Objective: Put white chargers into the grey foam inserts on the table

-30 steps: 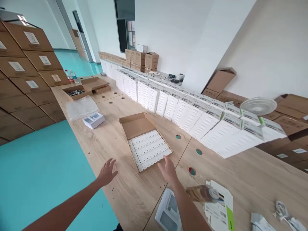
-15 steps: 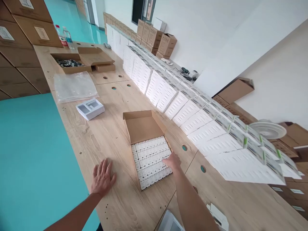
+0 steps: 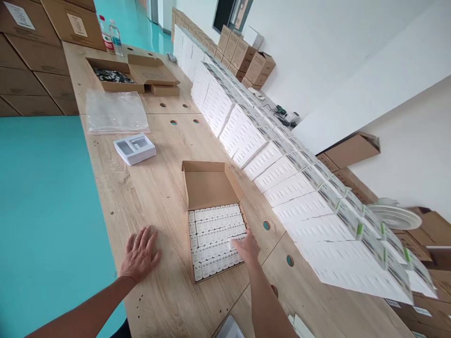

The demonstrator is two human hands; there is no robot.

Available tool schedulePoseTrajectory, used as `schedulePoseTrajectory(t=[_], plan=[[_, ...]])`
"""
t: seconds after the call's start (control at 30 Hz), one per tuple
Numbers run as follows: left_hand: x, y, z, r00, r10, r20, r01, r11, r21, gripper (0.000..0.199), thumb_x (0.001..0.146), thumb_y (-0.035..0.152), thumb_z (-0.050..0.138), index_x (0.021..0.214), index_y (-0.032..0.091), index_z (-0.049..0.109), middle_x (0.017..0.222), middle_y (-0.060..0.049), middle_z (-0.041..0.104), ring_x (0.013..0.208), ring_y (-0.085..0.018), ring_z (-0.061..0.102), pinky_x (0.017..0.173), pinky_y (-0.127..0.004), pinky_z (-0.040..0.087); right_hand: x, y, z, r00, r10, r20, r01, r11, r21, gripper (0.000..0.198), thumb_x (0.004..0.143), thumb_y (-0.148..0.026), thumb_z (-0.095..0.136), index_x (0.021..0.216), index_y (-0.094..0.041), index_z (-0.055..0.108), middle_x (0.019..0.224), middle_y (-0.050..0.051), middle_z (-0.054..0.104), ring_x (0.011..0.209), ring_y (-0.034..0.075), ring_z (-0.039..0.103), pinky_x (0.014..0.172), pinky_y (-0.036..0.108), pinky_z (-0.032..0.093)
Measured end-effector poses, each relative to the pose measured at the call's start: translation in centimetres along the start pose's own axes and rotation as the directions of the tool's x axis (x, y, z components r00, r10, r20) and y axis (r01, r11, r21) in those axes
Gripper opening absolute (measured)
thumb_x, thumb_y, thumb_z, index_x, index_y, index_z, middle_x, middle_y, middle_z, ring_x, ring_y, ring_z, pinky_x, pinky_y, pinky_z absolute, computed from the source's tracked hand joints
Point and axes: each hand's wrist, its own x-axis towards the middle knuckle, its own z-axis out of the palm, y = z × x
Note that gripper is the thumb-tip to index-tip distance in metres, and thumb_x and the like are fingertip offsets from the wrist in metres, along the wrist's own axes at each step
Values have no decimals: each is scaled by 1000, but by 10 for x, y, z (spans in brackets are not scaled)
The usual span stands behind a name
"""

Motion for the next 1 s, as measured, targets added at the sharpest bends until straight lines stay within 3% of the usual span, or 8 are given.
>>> schedulePoseTrajectory(t=[0.2,0.3,0.47,0.6,0.73,0.83,0.9,1.0], plan=[[1,-3,4,998,-17,54,20,998,-58,65,89,51,38,145,44,5,163,6,1,158,-22,7,136,-55,3,-17,13,-4,997,-64,-41,66,997,48,69,77,-55,52,134,-18,39,137,19,45,116,33,55,101,51,40],[3,-5,7,996,-10,91,19,995,-101,70,87,53,45,145,44,5,164,5,0,158,-24,5,137,-58,2,-21,15,-2,996,-87,-34,89,994,56,72,75,-56,56,136,-23,38,141,15,41,122,31,51,103,49,39],[3,-3,6,996,-20,85,32,990,-137,67,88,52,41,144,43,7,164,4,1,158,-24,4,137,-61,2,-27,3,8,996,-71,-62,75,996,52,96,64,-60,67,145,-23,31,146,18,33,135,38,36,109,58,29],[0,2,-1,997,-20,72,31,987,-158,61,89,53,35,144,45,8,164,5,4,158,-23,5,138,-61,4,-30,-6,11,995,-45,-91,53,995,82,94,63,-48,68,147,-23,32,146,21,30,134,44,35,106,62,30],[-3,4,-5,998,-29,62,41,980,-194,59,90,52,33,145,43,15,164,3,8,158,-22,6,139,-61,4,-38,-1,-5,988,-74,-138,94,985,147,91,63,-42,67,145,-19,34,142,23,33,134,45,33,105,60,33],[-4,3,-15,996,-47,77,65,967,-245,62,88,54,40,145,39,24,164,2,15,158,-22,8,140,-61,2,-64,6,-25,974,-105,-203,151,963,225,93,68,-47,65,147,-17,26,142,21,34,137,40,31,110,53,35],[-6,5,-31,992,-73,103,100,952,-289,65,86,57,39,146,36,25,162,-1,21,157,-24,12,140,-65,6,-98,7,-35,963,-136,-234,207,928,311,93,71,-48,64,149,-19,21,145,18,32,136,35,36,107,46,41],[-21,27,-64,975,-66,214,148,907,-394,61,85,62,31,142,40,31,157,0,33,150,-26,30,127,-66,40,-172,3,-36,913,-276,-301,394,791,468,92,70,-33,66,149,-24,20,146,15,32,132,31,41,108,43,43]])
